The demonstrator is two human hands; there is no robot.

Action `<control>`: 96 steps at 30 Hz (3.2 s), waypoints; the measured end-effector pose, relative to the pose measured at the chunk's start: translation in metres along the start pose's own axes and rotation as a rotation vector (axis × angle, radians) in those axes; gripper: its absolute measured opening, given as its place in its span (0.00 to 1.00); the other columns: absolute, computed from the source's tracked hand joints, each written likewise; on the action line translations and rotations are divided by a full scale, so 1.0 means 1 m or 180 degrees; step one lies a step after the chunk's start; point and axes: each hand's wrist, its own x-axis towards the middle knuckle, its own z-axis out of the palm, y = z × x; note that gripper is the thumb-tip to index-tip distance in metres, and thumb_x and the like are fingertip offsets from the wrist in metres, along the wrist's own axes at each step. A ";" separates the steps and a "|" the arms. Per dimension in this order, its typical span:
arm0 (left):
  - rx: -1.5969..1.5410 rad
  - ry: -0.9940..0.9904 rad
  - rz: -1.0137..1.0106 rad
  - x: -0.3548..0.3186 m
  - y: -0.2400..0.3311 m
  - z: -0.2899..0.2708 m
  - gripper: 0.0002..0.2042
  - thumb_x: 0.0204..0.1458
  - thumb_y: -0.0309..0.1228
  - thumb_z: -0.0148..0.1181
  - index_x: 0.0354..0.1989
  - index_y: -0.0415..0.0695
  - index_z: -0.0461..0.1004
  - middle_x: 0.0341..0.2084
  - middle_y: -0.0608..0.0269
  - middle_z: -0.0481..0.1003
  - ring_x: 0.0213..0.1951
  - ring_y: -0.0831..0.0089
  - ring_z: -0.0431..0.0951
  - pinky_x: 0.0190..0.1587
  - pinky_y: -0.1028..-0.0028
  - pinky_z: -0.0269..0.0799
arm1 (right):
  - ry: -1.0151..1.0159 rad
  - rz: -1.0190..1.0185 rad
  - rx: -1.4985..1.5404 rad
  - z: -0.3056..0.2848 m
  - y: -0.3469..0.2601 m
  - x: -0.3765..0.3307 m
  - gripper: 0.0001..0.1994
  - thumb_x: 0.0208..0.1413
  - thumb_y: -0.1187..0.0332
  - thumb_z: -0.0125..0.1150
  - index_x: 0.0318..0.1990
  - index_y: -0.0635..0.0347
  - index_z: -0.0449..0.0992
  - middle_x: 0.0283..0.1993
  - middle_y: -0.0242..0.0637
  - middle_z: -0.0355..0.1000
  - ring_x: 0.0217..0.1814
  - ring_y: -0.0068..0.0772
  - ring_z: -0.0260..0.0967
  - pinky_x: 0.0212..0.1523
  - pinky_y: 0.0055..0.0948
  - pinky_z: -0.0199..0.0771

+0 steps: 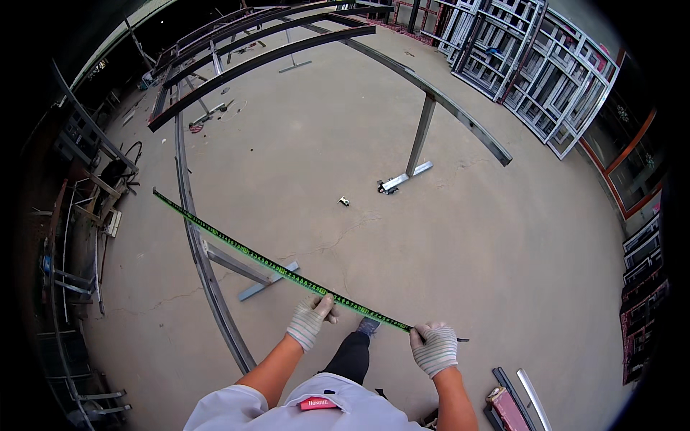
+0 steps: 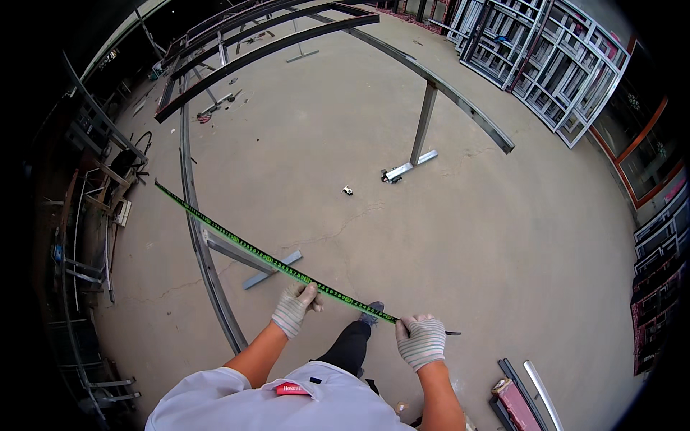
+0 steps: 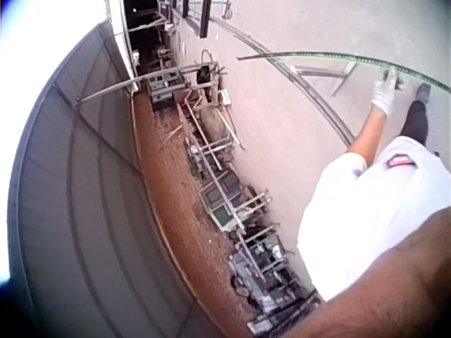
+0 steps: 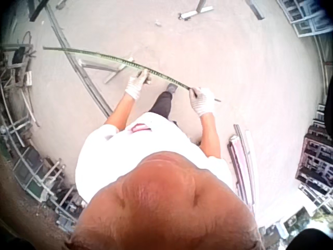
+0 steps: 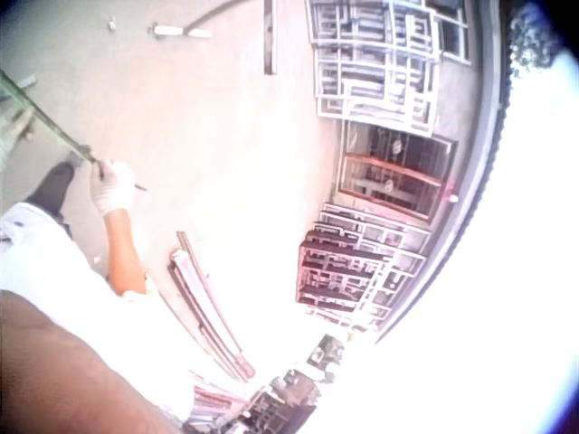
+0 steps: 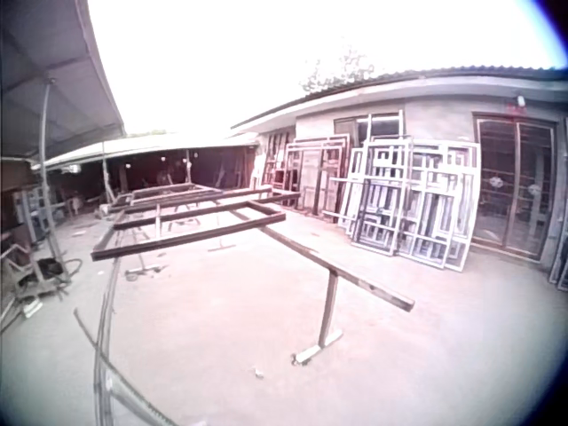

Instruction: The person uses a tape measure to measure the dimensions of several window frames in a workshop. They measure the width and height of multiple frames, moving between different stacks and work areas.

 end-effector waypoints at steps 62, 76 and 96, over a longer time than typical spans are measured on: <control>-0.0447 0.0789 0.0576 1.078 0.468 0.872 0.18 0.68 0.42 0.57 0.33 0.39 0.78 0.27 0.61 0.79 0.27 0.76 0.77 0.36 0.73 0.76 | -0.0465 -0.1156 -0.0054 -0.357 0.940 1.203 0.09 0.58 0.63 0.63 0.31 0.57 0.82 0.28 0.46 0.77 0.34 0.54 0.73 0.40 0.50 0.73; -0.1352 0.2112 0.0703 1.295 0.630 0.778 0.19 0.67 0.44 0.59 0.35 0.38 0.79 0.27 0.60 0.80 0.28 0.74 0.79 0.37 0.73 0.76 | -0.0853 -0.2969 -0.0260 -0.359 0.794 1.660 0.09 0.58 0.63 0.63 0.29 0.55 0.81 0.27 0.42 0.76 0.34 0.49 0.73 0.40 0.46 0.73; -0.2079 0.2634 0.1458 1.615 0.859 0.468 0.10 0.68 0.39 0.58 0.38 0.46 0.77 0.26 0.64 0.78 0.28 0.75 0.78 0.38 0.69 0.77 | -0.1233 -0.3569 -0.0333 -0.280 0.515 2.163 0.07 0.58 0.64 0.63 0.32 0.54 0.83 0.26 0.40 0.75 0.34 0.48 0.72 0.40 0.45 0.73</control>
